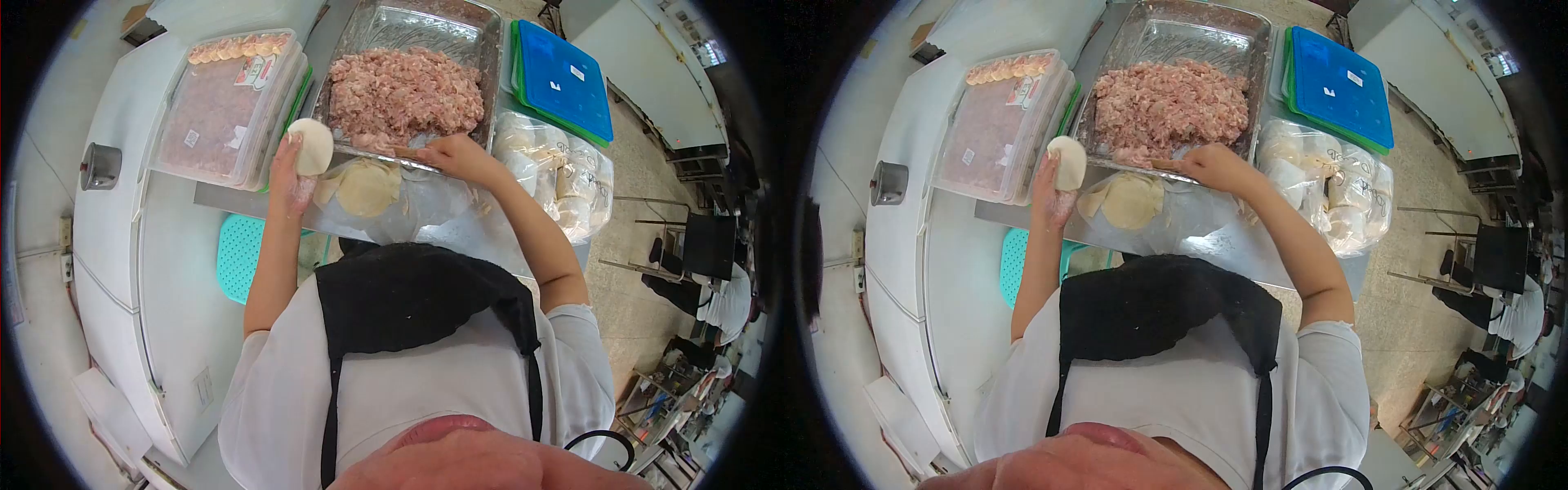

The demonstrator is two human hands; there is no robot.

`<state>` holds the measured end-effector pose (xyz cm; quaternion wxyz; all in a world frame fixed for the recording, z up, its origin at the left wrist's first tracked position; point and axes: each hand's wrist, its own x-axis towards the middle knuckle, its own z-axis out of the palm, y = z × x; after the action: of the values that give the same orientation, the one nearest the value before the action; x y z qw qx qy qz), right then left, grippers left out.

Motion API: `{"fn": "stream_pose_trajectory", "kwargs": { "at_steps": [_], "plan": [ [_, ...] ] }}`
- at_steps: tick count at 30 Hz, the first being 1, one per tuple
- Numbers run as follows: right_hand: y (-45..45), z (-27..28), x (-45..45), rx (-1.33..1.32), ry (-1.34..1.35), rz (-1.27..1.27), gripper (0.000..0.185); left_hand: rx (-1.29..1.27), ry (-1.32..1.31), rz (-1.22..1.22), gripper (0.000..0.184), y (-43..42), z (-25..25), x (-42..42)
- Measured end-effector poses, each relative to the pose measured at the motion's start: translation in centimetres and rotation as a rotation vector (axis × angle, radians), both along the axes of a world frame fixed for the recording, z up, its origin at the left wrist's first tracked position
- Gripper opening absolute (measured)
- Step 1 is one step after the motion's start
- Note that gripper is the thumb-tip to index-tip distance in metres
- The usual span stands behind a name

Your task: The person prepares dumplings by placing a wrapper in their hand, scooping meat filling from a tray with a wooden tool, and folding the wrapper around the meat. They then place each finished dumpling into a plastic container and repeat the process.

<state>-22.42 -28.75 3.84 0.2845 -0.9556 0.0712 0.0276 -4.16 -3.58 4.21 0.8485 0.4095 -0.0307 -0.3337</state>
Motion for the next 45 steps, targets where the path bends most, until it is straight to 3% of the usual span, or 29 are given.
{"fn": "stream_pose_trajectory", "kwargs": {
  "at_steps": [1, 4, 6, 7, 9, 12, 14, 15, 18, 20, 24, 27, 28, 29, 33, 35, 36, 38, 39, 42, 45],
  "plan": [
    [-0.1, 1.3, -0.3, 0.294, 0.036, -0.090, 0.029, -0.004, 0.004, -0.001, 0.031, -0.1, 0.5, 0.4],
    [-0.4, 5.8, -0.8, 0.302, -0.035, -0.174, 0.030, -0.157, 0.144, 0.026, 0.032, -0.9, 0.9, 1.4],
    [0.0, 7.4, -0.3, 0.294, -0.055, -0.230, 0.029, 0.095, -0.133, -0.007, 0.036, -2.1, 0.2, 2.1],
    [0.4, 7.8, 0.0, 0.319, -0.155, -0.265, 0.029, 0.093, -0.129, -0.011, 0.036, -3.0, 0.4, 2.3],
    [1.3, 8.0, 0.8, 0.342, -0.248, -0.304, 0.029, -0.126, 0.071, -0.169, 0.042, -4.8, 1.1, 1.8],
    [3.4, 6.9, 2.8, 0.284, -0.352, -0.246, 0.029, -0.337, 0.279, -0.202, 0.053, -6.9, 4.2, 0.4],
    [4.5, 4.7, 3.4, -0.069, -0.379, -0.200, 0.028, -0.290, 0.394, -0.177, 0.058, -6.9, 5.0, 1.4],
    [4.0, 4.8, 3.2, -0.074, -0.375, -0.209, 0.028, -0.241, 0.506, -0.145, 0.064, -7.0, 5.1, 1.9],
    [0.8, 6.3, 2.5, -0.112, -0.258, -0.129, 0.026, -0.259, 0.508, -0.122, 0.070, -6.4, 1.5, 4.1],
    [-0.3, 7.6, 2.1, -0.221, 0.130, -0.182, 0.026, -0.230, 0.491, -0.065, 0.069, -5.9, 2.2, 5.0],
    [3.5, 5.3, 3.7, -0.460, 0.363, -0.153, 0.028, -0.199, 0.389, 0.008, 0.063, -5.3, 2.5, 6.2],
    [4.3, 4.0, 3.0, -0.339, 0.179, -0.080, 0.030, -0.158, 0.240, 0.018, 0.061, -5.3, 2.0, 6.3],
    [3.9, 4.2, 2.4, -0.087, 0.124, -0.148, 0.031, -0.129, 0.159, 0.010, 0.061, -5.2, 1.8, 6.2],
    [3.8, 4.5, 2.0, 0.163, 0.067, -0.215, 0.033, -0.128, 0.160, 0.011, 0.061, -5.2, 1.6, 6.0],
    [4.2, 7.7, 2.7, 0.340, 0.035, -0.412, 0.031, -0.168, 0.329, -0.150, 0.064, -7.3, 2.8, 3.3],
    [3.8, 5.7, 3.4, 0.306, -0.287, -0.367, 0.028, -0.230, 0.373, -0.214, 0.067, -8.5, 3.8, 1.9],
    [3.7, 5.3, 3.4, 0.305, -0.293, -0.371, 0.028, -0.279, 0.431, -0.203, 0.070, -9.1, 5.3, 1.4],
    [3.4, 5.0, 3.1, -0.022, -0.414, -0.209, 0.025, -0.286, 0.447, -0.193, 0.078, -9.8, 5.9, 1.4],
    [3.0, 5.8, 2.5, -0.024, -0.417, -0.203, 0.025, -0.291, 0.444, -0.188, 0.078, -9.8, 5.8, 1.3],
    [3.0, 10.4, 0.5, -0.446, -0.046, -0.213, 0.024, -0.174, 0.475, -0.090, 0.075, -10.1, 4.8, 1.2],
    [4.2, 9.9, 0.5, -0.328, -0.233, -0.211, 0.023, -0.224, 0.474, -0.114, 0.077, -11.3, 4.2, 1.2]
  ]
}}
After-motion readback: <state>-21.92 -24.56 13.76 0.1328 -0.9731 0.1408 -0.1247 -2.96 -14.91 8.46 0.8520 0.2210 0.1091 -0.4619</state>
